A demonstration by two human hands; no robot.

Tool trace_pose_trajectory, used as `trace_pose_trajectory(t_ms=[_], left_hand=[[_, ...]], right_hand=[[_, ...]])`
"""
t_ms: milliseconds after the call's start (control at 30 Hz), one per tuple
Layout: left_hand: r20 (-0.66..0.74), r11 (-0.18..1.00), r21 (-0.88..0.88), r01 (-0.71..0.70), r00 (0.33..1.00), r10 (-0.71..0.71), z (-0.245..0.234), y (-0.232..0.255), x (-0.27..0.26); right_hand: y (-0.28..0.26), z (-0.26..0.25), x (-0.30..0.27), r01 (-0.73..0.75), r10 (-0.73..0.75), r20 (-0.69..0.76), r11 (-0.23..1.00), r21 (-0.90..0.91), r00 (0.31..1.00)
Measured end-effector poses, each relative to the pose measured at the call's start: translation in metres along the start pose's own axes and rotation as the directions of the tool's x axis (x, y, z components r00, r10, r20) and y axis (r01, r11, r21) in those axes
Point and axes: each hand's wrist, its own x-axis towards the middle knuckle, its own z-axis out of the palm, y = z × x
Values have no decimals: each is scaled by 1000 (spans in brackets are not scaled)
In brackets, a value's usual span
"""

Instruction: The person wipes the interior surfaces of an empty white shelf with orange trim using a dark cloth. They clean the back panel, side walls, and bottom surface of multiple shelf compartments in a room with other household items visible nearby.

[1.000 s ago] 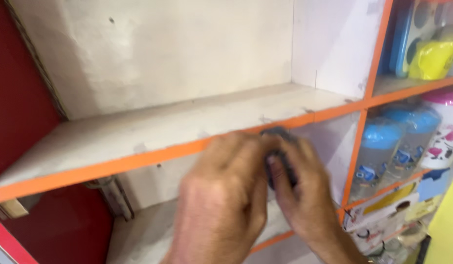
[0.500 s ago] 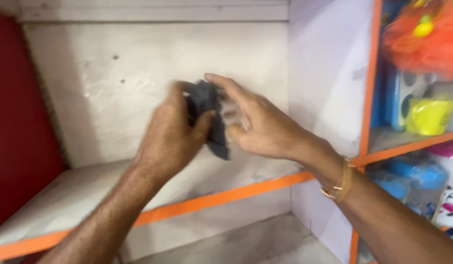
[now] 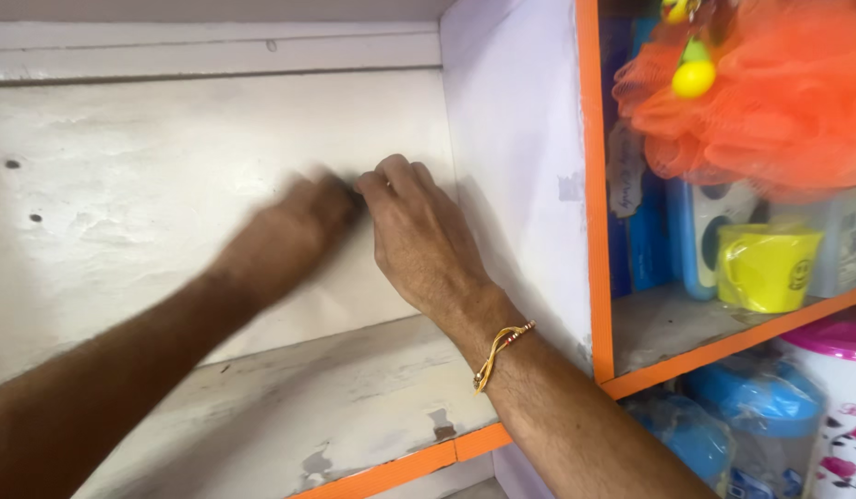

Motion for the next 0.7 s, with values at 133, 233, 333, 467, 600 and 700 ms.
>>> trace_pose_trajectory(t_ms=[133, 233, 333, 467, 600, 700], left_hand=[[18, 834, -17, -552, 834, 552, 8, 21, 15], [-53, 999, -36, 8, 999, -10, -14, -10, 52], [-9, 945, -73, 318, 947, -320, -19, -7, 67], [368, 831, -439, 341, 912, -180, 1, 15, 62], [410, 981, -94, 167, 905, -115, 11, -8, 86], [-91, 940, -130, 315, 940, -328, 7, -21, 113]], right_hand=[[2, -1, -3, -104, 110, 107, 993, -60, 988], [6, -1, -1, -116, 112, -49, 989, -92, 993], [10, 0, 1, -122, 104, -221, 990, -68, 970], [7, 1, 8, -37, 21, -367, 999, -39, 930], [3, -3, 10, -86, 90, -244, 996, 27, 966], [3, -8, 5, -60, 75, -282, 996, 60, 957]])
